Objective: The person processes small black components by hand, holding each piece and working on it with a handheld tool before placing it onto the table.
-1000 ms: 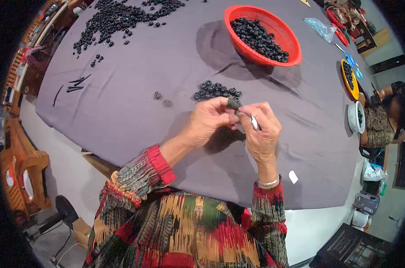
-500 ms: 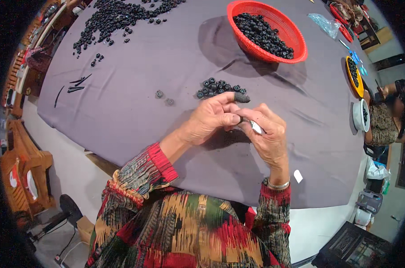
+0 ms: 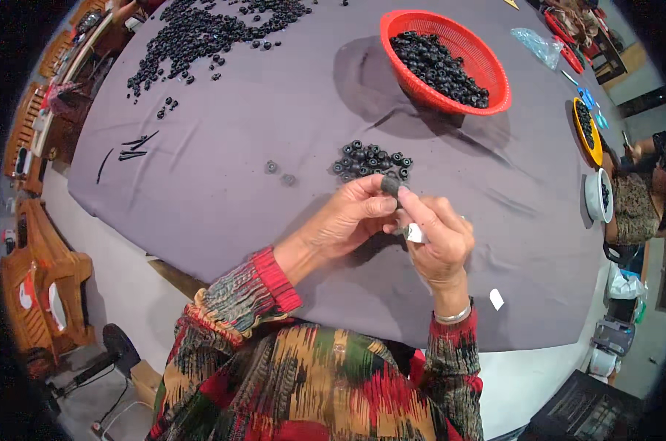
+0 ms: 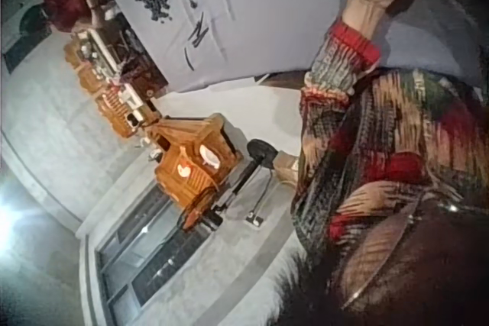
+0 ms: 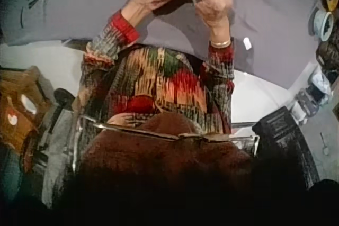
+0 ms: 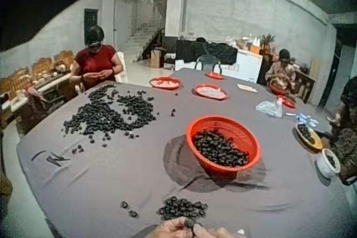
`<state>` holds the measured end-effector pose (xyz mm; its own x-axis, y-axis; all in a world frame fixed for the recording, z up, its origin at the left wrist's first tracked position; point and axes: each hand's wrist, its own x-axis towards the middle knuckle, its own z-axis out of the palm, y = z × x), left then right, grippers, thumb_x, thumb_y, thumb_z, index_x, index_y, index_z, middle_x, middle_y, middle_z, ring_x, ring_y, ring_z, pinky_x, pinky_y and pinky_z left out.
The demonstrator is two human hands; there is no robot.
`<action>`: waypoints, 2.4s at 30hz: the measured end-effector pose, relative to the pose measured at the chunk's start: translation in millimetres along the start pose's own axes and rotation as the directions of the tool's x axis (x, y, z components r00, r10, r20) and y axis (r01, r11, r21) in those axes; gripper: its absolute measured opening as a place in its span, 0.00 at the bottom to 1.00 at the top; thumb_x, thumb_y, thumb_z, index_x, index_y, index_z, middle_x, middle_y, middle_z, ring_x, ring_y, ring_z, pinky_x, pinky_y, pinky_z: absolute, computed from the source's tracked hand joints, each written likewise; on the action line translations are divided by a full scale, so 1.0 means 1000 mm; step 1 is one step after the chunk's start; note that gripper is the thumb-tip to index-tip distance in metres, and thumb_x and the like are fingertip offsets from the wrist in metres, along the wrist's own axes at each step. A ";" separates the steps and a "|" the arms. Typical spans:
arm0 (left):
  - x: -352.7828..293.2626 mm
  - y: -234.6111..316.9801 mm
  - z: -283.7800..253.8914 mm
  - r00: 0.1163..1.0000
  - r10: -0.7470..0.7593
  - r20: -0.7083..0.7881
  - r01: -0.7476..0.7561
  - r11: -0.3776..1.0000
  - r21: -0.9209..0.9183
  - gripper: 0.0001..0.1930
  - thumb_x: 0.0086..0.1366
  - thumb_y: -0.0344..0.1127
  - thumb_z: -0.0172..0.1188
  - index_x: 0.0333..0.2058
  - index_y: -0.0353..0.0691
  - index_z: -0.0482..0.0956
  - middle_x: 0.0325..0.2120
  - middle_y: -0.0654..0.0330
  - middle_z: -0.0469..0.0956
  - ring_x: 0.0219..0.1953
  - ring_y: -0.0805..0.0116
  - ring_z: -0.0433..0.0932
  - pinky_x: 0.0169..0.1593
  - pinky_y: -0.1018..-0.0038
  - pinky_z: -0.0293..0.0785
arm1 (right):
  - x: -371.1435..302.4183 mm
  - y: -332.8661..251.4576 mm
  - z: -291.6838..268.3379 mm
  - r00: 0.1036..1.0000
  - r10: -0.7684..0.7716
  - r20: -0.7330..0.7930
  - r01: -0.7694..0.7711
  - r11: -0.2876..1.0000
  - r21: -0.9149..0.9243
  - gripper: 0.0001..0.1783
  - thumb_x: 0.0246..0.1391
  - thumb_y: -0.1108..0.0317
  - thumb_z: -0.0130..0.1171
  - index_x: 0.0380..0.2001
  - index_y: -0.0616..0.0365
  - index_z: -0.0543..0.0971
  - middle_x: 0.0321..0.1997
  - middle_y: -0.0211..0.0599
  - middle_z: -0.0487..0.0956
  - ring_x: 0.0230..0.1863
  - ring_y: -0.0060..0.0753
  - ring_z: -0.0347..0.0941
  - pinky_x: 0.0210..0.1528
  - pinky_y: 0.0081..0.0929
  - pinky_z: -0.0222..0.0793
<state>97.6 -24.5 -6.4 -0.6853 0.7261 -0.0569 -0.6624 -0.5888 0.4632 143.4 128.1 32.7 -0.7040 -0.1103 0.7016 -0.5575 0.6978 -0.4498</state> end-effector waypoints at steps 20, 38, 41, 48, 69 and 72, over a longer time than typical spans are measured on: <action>-0.002 0.006 -0.002 1.000 -0.005 -0.010 0.004 0.991 -0.136 0.09 0.62 0.32 0.60 0.42 0.42 0.75 0.33 0.65 0.77 0.37 0.73 0.76 0.42 0.74 0.75 | 0.000 0.003 -0.011 0.992 0.064 0.106 -0.058 0.997 -0.057 0.19 0.41 0.74 0.65 0.41 0.60 0.80 0.21 0.37 0.73 0.18 0.31 0.68 0.20 0.26 0.63; -0.003 0.001 -0.004 0.996 -0.064 -0.058 0.056 0.989 -0.139 0.06 0.65 0.31 0.57 0.40 0.41 0.76 0.35 0.62 0.78 0.37 0.73 0.77 0.42 0.75 0.75 | 0.003 0.001 -0.013 0.960 0.200 0.195 -0.214 0.976 0.052 0.12 0.45 0.75 0.65 0.36 0.61 0.80 0.15 0.33 0.67 0.15 0.27 0.64 0.18 0.25 0.58; -0.003 0.001 -0.004 0.995 -0.075 -0.069 0.065 0.990 -0.126 0.06 0.65 0.31 0.57 0.40 0.40 0.76 0.35 0.62 0.79 0.36 0.73 0.77 0.42 0.75 0.76 | 0.003 0.002 -0.014 0.966 0.172 0.194 -0.182 0.983 0.035 0.13 0.44 0.75 0.65 0.36 0.61 0.80 0.15 0.33 0.67 0.15 0.28 0.64 0.18 0.25 0.58; -0.003 0.001 -0.003 0.991 -0.085 -0.102 0.072 0.990 -0.123 0.06 0.65 0.31 0.57 0.40 0.40 0.76 0.35 0.63 0.79 0.35 0.74 0.78 0.41 0.77 0.77 | 0.003 0.002 -0.015 0.964 0.176 0.199 -0.182 0.983 0.012 0.13 0.43 0.75 0.66 0.36 0.60 0.80 0.16 0.33 0.68 0.16 0.29 0.65 0.19 0.26 0.59; -0.003 0.000 -0.004 0.989 -0.110 -0.101 0.098 0.988 -0.118 0.06 0.65 0.31 0.56 0.40 0.39 0.76 0.35 0.62 0.78 0.36 0.74 0.78 0.43 0.76 0.78 | 0.002 0.007 -0.015 0.958 0.170 0.232 -0.171 0.985 -0.015 0.12 0.43 0.75 0.66 0.35 0.61 0.80 0.17 0.36 0.70 0.17 0.32 0.66 0.19 0.27 0.60; -0.005 0.001 -0.002 0.992 -0.096 -0.077 0.095 0.995 -0.019 0.06 0.66 0.31 0.56 0.40 0.39 0.76 0.36 0.62 0.78 0.36 0.73 0.78 0.43 0.76 0.78 | 0.001 0.007 -0.013 0.952 0.191 0.237 -0.198 0.980 0.002 0.11 0.44 0.75 0.65 0.34 0.62 0.80 0.18 0.37 0.72 0.17 0.33 0.68 0.20 0.26 0.61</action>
<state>100.0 -29.5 -7.3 -0.6397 0.7498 -0.1694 -0.7302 -0.5239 0.4385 144.2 141.7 37.7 -0.8816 -0.1395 0.4509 -0.4085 0.7041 -0.5808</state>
